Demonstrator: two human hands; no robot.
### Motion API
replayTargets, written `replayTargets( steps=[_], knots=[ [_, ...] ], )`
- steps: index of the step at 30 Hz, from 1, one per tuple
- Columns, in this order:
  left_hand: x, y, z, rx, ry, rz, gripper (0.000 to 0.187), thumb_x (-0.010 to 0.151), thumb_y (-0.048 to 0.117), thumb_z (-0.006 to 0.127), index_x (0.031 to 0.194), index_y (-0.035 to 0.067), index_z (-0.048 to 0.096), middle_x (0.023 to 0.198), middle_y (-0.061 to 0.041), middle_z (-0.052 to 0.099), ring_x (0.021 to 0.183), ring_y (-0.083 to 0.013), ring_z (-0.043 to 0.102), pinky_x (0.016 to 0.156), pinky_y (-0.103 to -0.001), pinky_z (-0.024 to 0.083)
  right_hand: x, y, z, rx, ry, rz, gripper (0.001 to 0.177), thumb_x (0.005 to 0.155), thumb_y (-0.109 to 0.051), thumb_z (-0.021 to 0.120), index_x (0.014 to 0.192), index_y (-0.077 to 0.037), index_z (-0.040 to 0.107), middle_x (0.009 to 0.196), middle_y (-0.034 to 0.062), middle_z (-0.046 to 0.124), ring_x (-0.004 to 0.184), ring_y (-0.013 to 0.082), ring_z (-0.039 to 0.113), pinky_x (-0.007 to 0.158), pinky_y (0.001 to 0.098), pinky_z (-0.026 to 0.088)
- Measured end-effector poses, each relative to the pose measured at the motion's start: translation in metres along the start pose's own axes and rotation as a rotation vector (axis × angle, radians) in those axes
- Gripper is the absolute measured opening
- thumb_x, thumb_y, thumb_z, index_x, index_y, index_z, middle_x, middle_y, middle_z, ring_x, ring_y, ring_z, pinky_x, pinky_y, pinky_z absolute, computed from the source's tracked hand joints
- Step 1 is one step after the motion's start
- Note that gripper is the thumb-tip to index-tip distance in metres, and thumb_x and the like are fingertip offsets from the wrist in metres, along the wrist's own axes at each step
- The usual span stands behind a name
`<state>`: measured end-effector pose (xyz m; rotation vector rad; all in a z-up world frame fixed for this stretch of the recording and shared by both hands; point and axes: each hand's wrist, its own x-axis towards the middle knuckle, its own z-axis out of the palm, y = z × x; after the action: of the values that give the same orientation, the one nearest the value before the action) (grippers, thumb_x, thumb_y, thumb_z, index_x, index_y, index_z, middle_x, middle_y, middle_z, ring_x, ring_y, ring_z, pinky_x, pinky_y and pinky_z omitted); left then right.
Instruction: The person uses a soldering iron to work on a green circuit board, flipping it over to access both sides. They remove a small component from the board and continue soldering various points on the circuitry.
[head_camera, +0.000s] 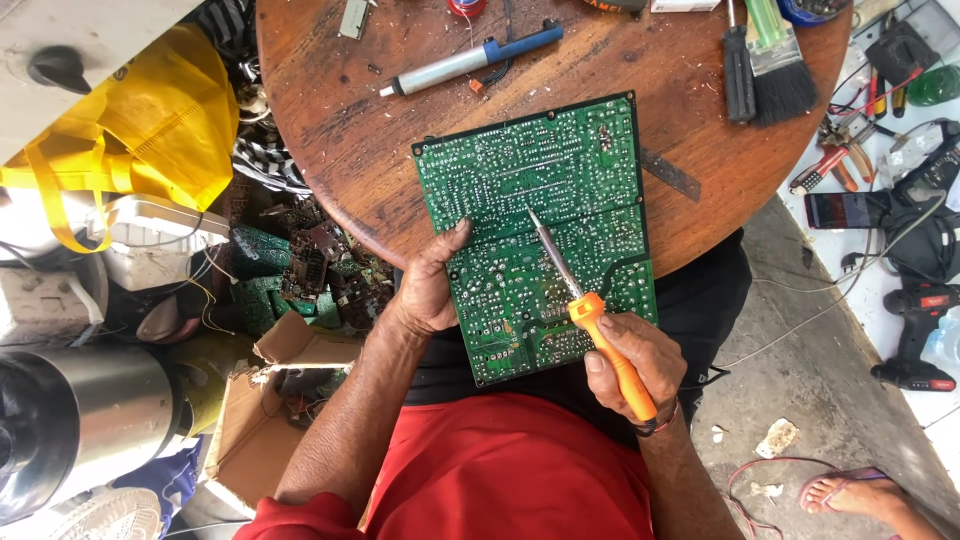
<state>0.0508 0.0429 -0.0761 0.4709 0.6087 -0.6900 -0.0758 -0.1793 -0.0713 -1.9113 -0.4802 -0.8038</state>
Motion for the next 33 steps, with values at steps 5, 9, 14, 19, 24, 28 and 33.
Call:
replayTargets(
  steps=[5, 9, 14, 19, 24, 28, 33],
  knots=[
    [0.006, -0.001, -0.008, -0.006, 0.000, 0.008, 0.037, 0.092, 0.025, 0.073, 0.117, -0.001, 0.070, 0.109, -0.020, 0.075, 0.102, -0.0359, 0.075, 0.090, -0.057, 0.061, -0.009, 0.006, -0.001, -0.020, 0.012, -0.003, 0.031, 0.089, -0.013, 0.073, 0.100, 0.016, 0.071, 0.083, 0.0267, 0.070, 0.066, 0.0385, 0.072, 0.057, 0.0429, 0.059],
    [0.007, -0.001, -0.011, -0.009, 0.003, 0.015, 0.037, 0.091, 0.025, 0.074, 0.117, -0.001, 0.071, 0.109, -0.021, 0.075, 0.102, -0.0361, 0.075, 0.090, -0.058, 0.060, -0.006, 0.005, 0.002, -0.019, 0.016, -0.013, 0.031, 0.088, -0.013, 0.073, 0.100, 0.016, 0.072, 0.082, 0.0270, 0.069, 0.065, 0.0388, 0.071, 0.057, 0.0429, 0.059],
    [0.006, 0.000, -0.008, -0.010, -0.003, 0.023, 0.037, 0.091, 0.025, 0.074, 0.117, -0.002, 0.070, 0.109, -0.022, 0.075, 0.101, -0.0365, 0.075, 0.090, -0.058, 0.060, -0.006, 0.006, 0.003, -0.040, 0.014, -0.033, 0.032, 0.088, -0.014, 0.073, 0.100, 0.016, 0.072, 0.082, 0.0267, 0.070, 0.065, 0.0383, 0.072, 0.058, 0.0427, 0.060],
    [0.003, 0.001, -0.003, -0.011, -0.009, 0.009, 0.039, 0.091, 0.028, 0.074, 0.116, -0.002, 0.071, 0.109, -0.021, 0.075, 0.102, -0.0363, 0.075, 0.091, -0.058, 0.060, -0.002, 0.003, 0.005, 0.002, 0.005, -0.017, 0.031, 0.087, -0.011, 0.074, 0.101, 0.016, 0.071, 0.080, 0.0276, 0.069, 0.062, 0.0396, 0.071, 0.055, 0.0445, 0.058],
    [0.004, 0.001, -0.005, -0.006, -0.018, 0.005, 0.039, 0.091, 0.029, 0.073, 0.117, -0.001, 0.071, 0.110, -0.021, 0.075, 0.102, -0.0363, 0.074, 0.091, -0.058, 0.060, 0.002, 0.002, 0.005, -0.030, 0.000, -0.031, 0.031, 0.087, -0.012, 0.074, 0.100, 0.017, 0.072, 0.081, 0.0275, 0.070, 0.060, 0.0397, 0.070, 0.053, 0.0444, 0.057],
    [0.004, 0.000, -0.005, -0.009, -0.033, 0.009, 0.040, 0.092, 0.028, 0.073, 0.118, -0.002, 0.071, 0.111, -0.021, 0.075, 0.103, -0.0371, 0.074, 0.091, -0.059, 0.060, 0.005, 0.001, 0.004, -0.003, -0.005, -0.017, 0.031, 0.087, -0.011, 0.074, 0.100, 0.017, 0.072, 0.080, 0.0266, 0.070, 0.059, 0.0383, 0.070, 0.053, 0.0436, 0.057],
    [0.006, -0.001, -0.008, -0.008, -0.034, 0.014, 0.039, 0.092, 0.028, 0.073, 0.118, -0.002, 0.071, 0.111, -0.021, 0.075, 0.103, -0.0361, 0.074, 0.091, -0.058, 0.060, 0.002, 0.001, 0.004, -0.023, -0.011, -0.019, 0.032, 0.089, -0.012, 0.074, 0.101, 0.017, 0.072, 0.081, 0.0269, 0.070, 0.060, 0.0388, 0.070, 0.053, 0.0437, 0.057]
  ],
)
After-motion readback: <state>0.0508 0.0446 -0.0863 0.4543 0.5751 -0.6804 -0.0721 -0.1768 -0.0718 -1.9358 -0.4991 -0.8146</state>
